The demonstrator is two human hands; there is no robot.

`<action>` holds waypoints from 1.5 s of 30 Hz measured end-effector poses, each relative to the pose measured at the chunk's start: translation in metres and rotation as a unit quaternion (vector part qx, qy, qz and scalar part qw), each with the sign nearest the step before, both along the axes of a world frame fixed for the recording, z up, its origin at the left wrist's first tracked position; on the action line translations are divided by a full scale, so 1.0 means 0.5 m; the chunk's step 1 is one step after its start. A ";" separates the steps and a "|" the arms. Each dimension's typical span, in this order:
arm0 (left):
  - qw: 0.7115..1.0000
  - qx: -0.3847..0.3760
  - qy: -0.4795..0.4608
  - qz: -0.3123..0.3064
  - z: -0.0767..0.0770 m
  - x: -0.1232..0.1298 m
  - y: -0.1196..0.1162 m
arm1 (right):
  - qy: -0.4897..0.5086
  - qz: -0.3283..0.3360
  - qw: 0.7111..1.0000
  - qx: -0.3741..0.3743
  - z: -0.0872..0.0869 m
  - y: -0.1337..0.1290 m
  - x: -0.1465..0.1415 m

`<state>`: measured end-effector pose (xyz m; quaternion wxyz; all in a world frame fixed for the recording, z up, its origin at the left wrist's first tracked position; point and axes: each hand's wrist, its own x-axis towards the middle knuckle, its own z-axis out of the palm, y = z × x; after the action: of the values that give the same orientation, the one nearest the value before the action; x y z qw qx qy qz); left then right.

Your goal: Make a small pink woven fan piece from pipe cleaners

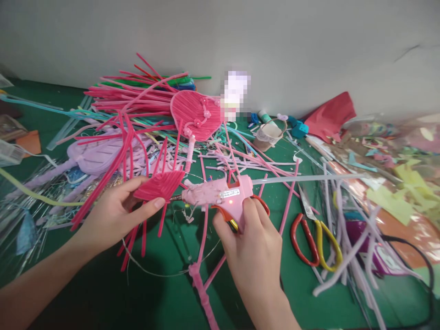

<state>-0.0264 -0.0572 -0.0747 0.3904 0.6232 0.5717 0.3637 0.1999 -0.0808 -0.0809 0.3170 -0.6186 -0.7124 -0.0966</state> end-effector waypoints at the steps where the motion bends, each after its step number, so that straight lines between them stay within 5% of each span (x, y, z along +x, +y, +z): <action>1: 1.000 0.001 0.001 0.001 0.000 0.000 0.001 | 0.001 0.002 1.000 0.000 0.000 0.000 0.000; 45: 1.000 -0.014 0.028 -0.001 0.011 0.004 -0.001 | 0.000 0.003 1.000 -0.020 0.006 -0.009 0.006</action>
<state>-0.0246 -0.0575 -0.0692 0.3830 0.6280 0.5870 0.3382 0.2032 -0.0854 -0.0778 0.3051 -0.6228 -0.7158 -0.0813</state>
